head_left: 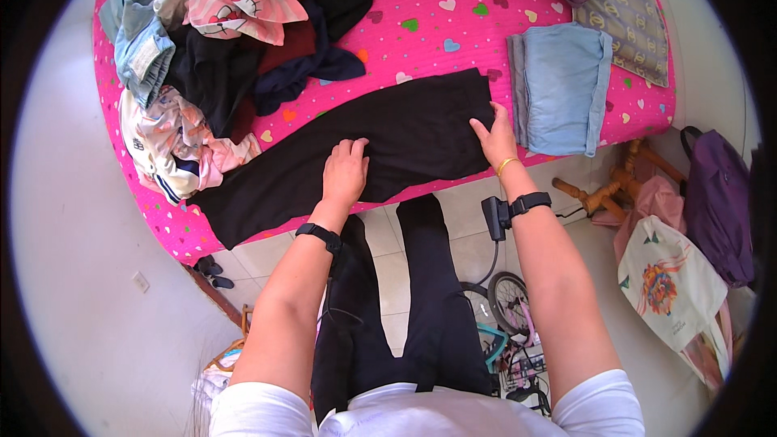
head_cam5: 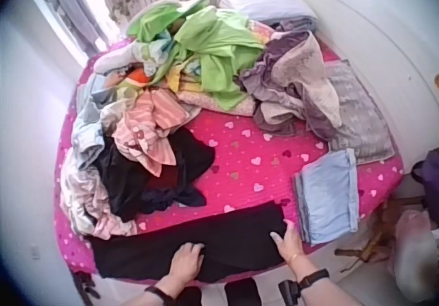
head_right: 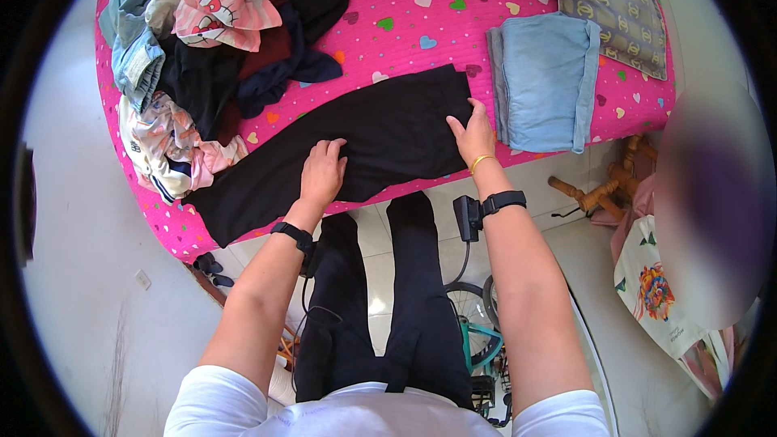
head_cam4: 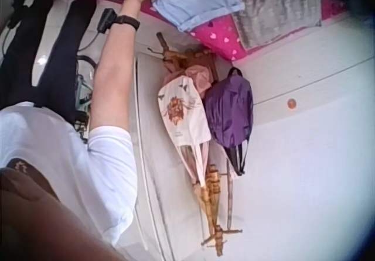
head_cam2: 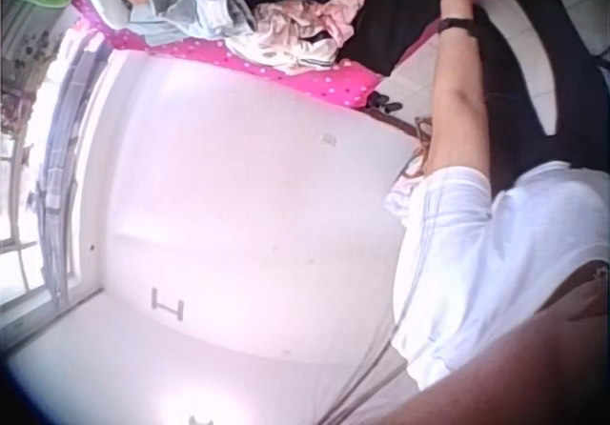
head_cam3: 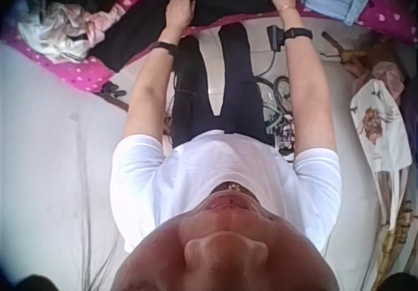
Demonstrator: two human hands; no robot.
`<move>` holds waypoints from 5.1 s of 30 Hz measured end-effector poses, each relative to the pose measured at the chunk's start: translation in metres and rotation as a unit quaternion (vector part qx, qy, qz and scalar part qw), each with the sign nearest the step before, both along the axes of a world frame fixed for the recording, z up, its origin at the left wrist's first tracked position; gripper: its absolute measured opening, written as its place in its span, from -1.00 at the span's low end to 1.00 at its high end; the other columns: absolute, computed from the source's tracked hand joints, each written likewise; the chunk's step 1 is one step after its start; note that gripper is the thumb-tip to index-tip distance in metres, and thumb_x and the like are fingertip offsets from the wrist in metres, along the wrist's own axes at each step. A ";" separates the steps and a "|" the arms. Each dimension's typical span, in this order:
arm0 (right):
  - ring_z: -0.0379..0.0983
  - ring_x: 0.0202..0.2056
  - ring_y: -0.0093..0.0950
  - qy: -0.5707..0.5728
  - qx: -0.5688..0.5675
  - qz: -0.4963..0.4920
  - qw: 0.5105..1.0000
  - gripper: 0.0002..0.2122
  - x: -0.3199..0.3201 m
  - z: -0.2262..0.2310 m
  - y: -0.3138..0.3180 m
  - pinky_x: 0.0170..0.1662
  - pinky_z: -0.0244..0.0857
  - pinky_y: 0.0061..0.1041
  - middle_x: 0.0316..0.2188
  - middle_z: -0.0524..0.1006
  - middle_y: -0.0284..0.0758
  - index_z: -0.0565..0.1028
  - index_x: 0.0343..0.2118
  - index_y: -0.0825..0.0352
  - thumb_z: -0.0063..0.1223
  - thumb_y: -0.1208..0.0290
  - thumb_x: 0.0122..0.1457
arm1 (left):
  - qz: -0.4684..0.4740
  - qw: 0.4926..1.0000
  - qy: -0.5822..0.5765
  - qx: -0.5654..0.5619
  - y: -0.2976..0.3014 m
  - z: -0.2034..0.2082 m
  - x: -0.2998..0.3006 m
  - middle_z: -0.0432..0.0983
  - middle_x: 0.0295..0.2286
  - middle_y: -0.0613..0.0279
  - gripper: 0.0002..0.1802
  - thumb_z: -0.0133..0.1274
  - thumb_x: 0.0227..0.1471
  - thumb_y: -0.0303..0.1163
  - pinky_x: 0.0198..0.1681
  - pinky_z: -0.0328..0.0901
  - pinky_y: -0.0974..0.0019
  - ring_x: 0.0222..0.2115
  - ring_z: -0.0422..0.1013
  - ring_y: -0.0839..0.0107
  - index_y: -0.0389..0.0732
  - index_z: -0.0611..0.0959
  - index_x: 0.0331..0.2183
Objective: The person picks up and folds a pair of black trousers and then a black shirt on a bed, placing each folded item onto a stack.
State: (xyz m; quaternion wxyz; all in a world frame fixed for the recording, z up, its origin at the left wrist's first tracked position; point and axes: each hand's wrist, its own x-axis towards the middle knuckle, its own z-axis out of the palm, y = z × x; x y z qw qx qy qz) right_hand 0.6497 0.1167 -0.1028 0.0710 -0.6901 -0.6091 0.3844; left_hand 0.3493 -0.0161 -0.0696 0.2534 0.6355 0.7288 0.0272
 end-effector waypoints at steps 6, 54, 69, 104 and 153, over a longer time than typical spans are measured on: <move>0.34 0.10 -0.02 -0.036 0.080 0.081 0.993 -0.39 0.001 0.018 -0.008 0.18 0.23 -0.18 0.03 0.44 0.00 0.31 0.19 0.36 0.31 0.29 0.11 | -0.006 1.000 0.001 0.003 -0.008 0.003 -0.001 0.46 -0.17 0.13 -0.54 0.18 0.04 -0.41 -0.07 0.37 0.08 -0.14 0.43 0.11 -0.08 0.52 0.02; 0.54 -0.20 -0.10 -0.115 0.047 0.303 0.945 -0.72 -0.179 0.004 -0.001 -0.18 0.44 -0.11 -0.26 0.58 -0.17 0.43 0.01 0.13 0.07 0.40 0.23 | 0.029 0.998 0.058 0.027 -0.084 -0.006 -0.181 0.29 0.22 0.11 -0.32 0.11 0.09 -0.45 0.16 0.25 -0.01 0.08 0.34 0.11 0.00 0.38 0.25; 0.46 -0.06 0.01 -0.055 0.078 0.231 0.968 -0.66 -0.208 0.004 -0.017 -0.06 0.37 -0.11 -0.12 0.53 -0.01 0.41 -0.01 0.26 0.16 0.49 0.14 | 0.128 0.991 0.009 0.029 -0.104 -0.005 -0.216 0.32 0.15 0.04 -0.37 0.19 0.00 -0.49 0.09 0.31 0.07 0.05 0.37 0.05 -0.18 0.44 0.14; -0.27 0.46 -0.11 -0.185 -0.059 0.520 0.832 -0.13 -0.420 0.038 -0.180 0.26 0.01 0.34 0.47 -0.16 -0.24 -0.04 0.43 -0.07 0.26 0.18 0.13 | 0.472 0.880 -0.021 -0.040 -0.284 -0.028 -0.400 0.55 -0.20 -0.34 -0.32 0.19 0.08 0.06 -0.08 0.35 -0.07 -0.13 0.46 -0.24 -0.34 0.54 -0.01; 0.25 0.29 -0.32 0.255 -0.095 0.118 0.955 -0.52 -0.063 0.116 -0.009 0.32 0.09 -0.47 0.25 0.36 -0.06 0.24 0.29 0.48 -0.08 0.48 0.33 | 0.107 0.918 -0.356 -0.135 -0.016 0.126 0.042 0.66 -0.24 0.14 -0.12 0.19 0.14 -0.30 -0.16 0.44 0.31 -0.34 0.58 0.36 -0.09 0.13 0.37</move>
